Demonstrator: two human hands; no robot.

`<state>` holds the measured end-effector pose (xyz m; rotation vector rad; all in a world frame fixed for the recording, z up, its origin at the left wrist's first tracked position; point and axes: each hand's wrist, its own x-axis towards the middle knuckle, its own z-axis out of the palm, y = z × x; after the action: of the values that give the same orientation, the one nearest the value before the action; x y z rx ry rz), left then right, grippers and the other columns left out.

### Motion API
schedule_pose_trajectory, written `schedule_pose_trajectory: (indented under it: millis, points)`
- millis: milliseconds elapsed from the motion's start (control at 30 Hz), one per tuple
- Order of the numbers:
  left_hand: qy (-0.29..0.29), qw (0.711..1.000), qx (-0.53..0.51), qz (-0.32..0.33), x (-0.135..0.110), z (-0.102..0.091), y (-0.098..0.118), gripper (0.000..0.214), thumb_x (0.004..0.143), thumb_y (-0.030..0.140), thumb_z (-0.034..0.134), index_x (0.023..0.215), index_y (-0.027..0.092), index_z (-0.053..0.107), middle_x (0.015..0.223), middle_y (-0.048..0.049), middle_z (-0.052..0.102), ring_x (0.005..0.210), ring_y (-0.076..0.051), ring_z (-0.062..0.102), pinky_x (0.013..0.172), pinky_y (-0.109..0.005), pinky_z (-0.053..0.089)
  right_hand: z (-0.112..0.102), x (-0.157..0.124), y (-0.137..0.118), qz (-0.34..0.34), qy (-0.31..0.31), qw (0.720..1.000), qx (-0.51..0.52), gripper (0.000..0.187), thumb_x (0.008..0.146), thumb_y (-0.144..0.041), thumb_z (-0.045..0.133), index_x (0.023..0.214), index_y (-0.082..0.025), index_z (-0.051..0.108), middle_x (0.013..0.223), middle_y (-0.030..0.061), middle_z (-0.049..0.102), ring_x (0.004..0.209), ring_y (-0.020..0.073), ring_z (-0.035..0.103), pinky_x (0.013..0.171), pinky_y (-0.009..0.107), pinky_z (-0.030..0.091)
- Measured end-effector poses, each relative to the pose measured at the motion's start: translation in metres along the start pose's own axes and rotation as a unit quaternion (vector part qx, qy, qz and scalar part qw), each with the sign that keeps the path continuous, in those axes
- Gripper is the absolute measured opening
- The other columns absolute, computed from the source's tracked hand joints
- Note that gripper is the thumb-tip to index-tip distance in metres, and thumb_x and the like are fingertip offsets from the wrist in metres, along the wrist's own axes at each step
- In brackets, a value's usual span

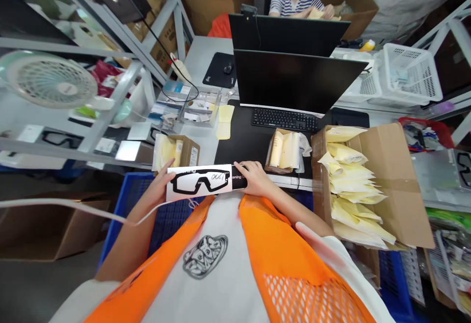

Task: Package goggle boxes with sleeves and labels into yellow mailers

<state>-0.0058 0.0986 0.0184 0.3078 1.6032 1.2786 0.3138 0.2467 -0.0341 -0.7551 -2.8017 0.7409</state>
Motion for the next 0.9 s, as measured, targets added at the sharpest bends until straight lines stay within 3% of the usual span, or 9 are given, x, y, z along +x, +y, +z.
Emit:
schedule_pose_trajectory:
  millis: [100,233,333,400,467,533,667,800,900]
  points:
    - [-0.001,1.0,0.019,0.004,0.016,0.013,-0.001,0.083,0.076,0.038,0.077,0.152,0.02,0.05,0.136,-0.0128,0.064,0.11,-0.025,0.068,0.083,-0.028,0.058,0.002,0.006,0.001,0.01,0.0,1.0,0.0,0.105,0.073,-0.05,0.085,0.159,-0.013,0.037,0.144,0.0236,0.053,0.131,0.0383,0.049,0.108,0.055,0.04]
    - [-0.046,0.999,0.02,-0.013,0.033,0.027,-0.003,0.091,0.074,0.034,0.077,0.157,0.02,0.042,0.12,-0.011,0.07,0.09,-0.022,0.07,0.073,-0.029,0.058,0.002,0.012,-0.005,0.001,-0.007,1.0,0.009,0.114,0.069,-0.049,0.09,0.161,-0.014,0.033,0.146,0.0247,0.05,0.135,0.0386,0.048,0.112,0.056,0.04]
    - [-0.049,0.998,-0.011,-0.029,0.033,0.026,-0.003,0.095,0.076,0.033,0.073,0.161,0.021,0.033,0.108,-0.0064,0.073,0.079,-0.022,0.069,0.066,-0.03,0.056,-0.012,0.008,-0.004,0.009,0.003,0.999,0.035,0.121,0.07,-0.059,0.087,0.165,-0.018,0.024,0.156,0.0242,0.041,0.146,0.0414,0.038,0.122,0.067,0.023]
    - [-0.055,0.997,-0.041,-0.044,0.028,0.018,-0.005,0.093,0.08,0.036,0.071,0.162,0.027,0.029,0.112,-0.0052,0.073,0.084,-0.026,0.071,0.066,-0.035,0.058,-0.024,0.001,0.004,0.034,0.045,0.995,0.08,0.115,0.079,-0.072,0.072,0.166,-0.02,0.019,0.165,0.0217,0.029,0.155,0.0414,0.024,0.125,0.071,0.008]
    - [-0.067,0.994,-0.075,-0.045,0.023,0.011,-0.007,0.09,0.084,0.042,0.069,0.162,0.034,0.026,0.122,-0.0041,0.072,0.097,-0.031,0.071,0.07,-0.042,0.059,-0.031,-0.005,0.014,0.095,0.127,0.975,0.158,0.102,0.09,-0.08,0.048,0.167,-0.02,0.016,0.17,0.0179,0.02,0.16,0.0365,0.014,0.128,0.066,0.007]
    - [-0.081,0.991,-0.105,-0.032,0.021,0.009,-0.01,0.09,0.084,0.048,0.069,0.162,0.036,0.026,0.128,-0.0028,0.07,0.112,-0.035,0.068,0.078,-0.047,0.059,-0.03,-0.007,0.021,0.162,0.19,0.932,0.265,0.094,0.096,-0.08,0.024,0.167,-0.02,0.013,0.171,0.015,0.019,0.16,0.0294,0.017,0.131,0.056,0.015]
    - [-0.09,0.988,-0.118,-0.045,0.024,0.029,-0.015,0.103,0.069,0.052,0.082,0.159,0.031,0.035,0.128,-0.0056,0.071,0.121,-0.039,0.063,0.084,-0.048,0.059,-0.011,0.005,0.007,0.185,0.179,0.869,0.423,0.101,0.092,-0.086,0.009,0.168,-0.02,0.007,0.172,0.0119,0.019,0.16,0.0224,0.021,0.132,0.045,0.019]
    - [-0.118,0.986,-0.109,-0.053,0.028,0.06,-0.017,0.106,0.062,0.047,0.086,0.155,0.028,0.04,0.128,-0.0074,0.071,0.115,-0.035,0.067,0.083,-0.042,0.061,-0.005,0.025,-0.013,0.155,0.165,0.867,0.443,0.113,0.086,-0.093,0.015,0.168,-0.017,0.007,0.173,0.0102,0.011,0.162,0.0219,0.014,0.132,0.04,0.015]
    - [-0.142,0.986,-0.076,-0.041,0.035,0.07,-0.019,0.101,0.064,0.044,0.083,0.155,0.029,0.041,0.133,-0.0092,0.069,0.116,-0.034,0.068,0.084,-0.041,0.061,-0.012,0.03,-0.008,0.146,0.141,0.877,0.435,0.109,0.087,-0.093,0.017,0.168,-0.02,0.01,0.174,0.0066,0.011,0.162,0.0218,0.013,0.133,0.041,0.015]
